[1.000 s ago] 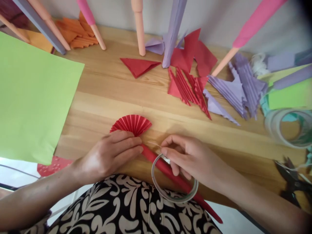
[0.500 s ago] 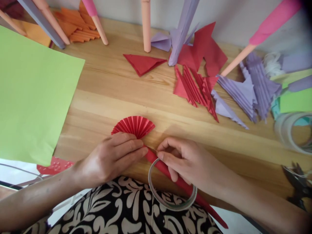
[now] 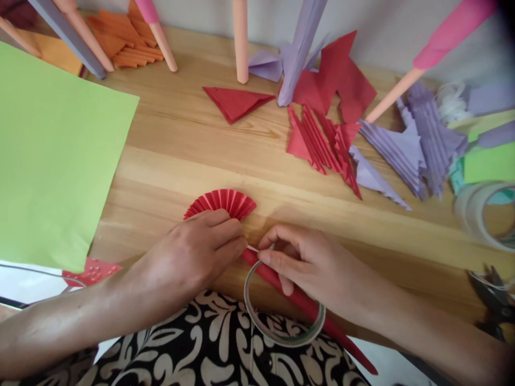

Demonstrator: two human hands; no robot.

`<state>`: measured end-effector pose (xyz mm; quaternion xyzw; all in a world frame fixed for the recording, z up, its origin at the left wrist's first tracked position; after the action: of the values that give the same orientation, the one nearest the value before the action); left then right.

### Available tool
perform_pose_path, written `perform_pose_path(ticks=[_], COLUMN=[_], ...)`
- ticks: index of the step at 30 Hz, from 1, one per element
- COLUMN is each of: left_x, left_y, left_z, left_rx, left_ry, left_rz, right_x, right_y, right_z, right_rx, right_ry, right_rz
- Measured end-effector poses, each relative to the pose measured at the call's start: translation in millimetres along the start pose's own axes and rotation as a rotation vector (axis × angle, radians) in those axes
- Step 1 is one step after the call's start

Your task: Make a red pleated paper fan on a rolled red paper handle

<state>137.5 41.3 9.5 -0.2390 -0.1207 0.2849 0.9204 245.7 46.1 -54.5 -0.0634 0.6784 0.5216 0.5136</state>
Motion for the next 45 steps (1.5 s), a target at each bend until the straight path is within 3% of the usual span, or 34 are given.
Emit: perform_pose_path(ticks=[3, 9, 33, 45], left_x=[-1, -3, -7, -8], left_y=[1, 3, 1, 1], left_z=[-2.2, -3.7, -2.5, -1.0], left_rx=[-0.008, -0.032, -0.014, -0.011], left_ry=[-0.003, -0.012, 0.007, -0.012], left_rz=[-0.001, -0.010, -0.070, -0.080], right_x=[-6, -17, -18, -19], right_y=[-4, -14, -28, -13], right_z=[7, 8, 5, 19], right_rx=[0.003, -0.082, -0.034, -0.042], right_ry=[-0.058, -0.027, 0.057, 0.030], right_rz=[0.032, 0.118, -0.088, -0.086])
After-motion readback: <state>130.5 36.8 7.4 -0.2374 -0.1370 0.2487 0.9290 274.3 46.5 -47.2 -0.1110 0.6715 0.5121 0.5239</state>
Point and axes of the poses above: each hand's wrist, its own x-axis towards the middle knuckle, its own z-axis out of the back of the hand, y = z × x, the point moved 9 cm from there along x, towards the middle knuckle, and after that the axes turned 7 degrees about -z, right-handed, at the moved point
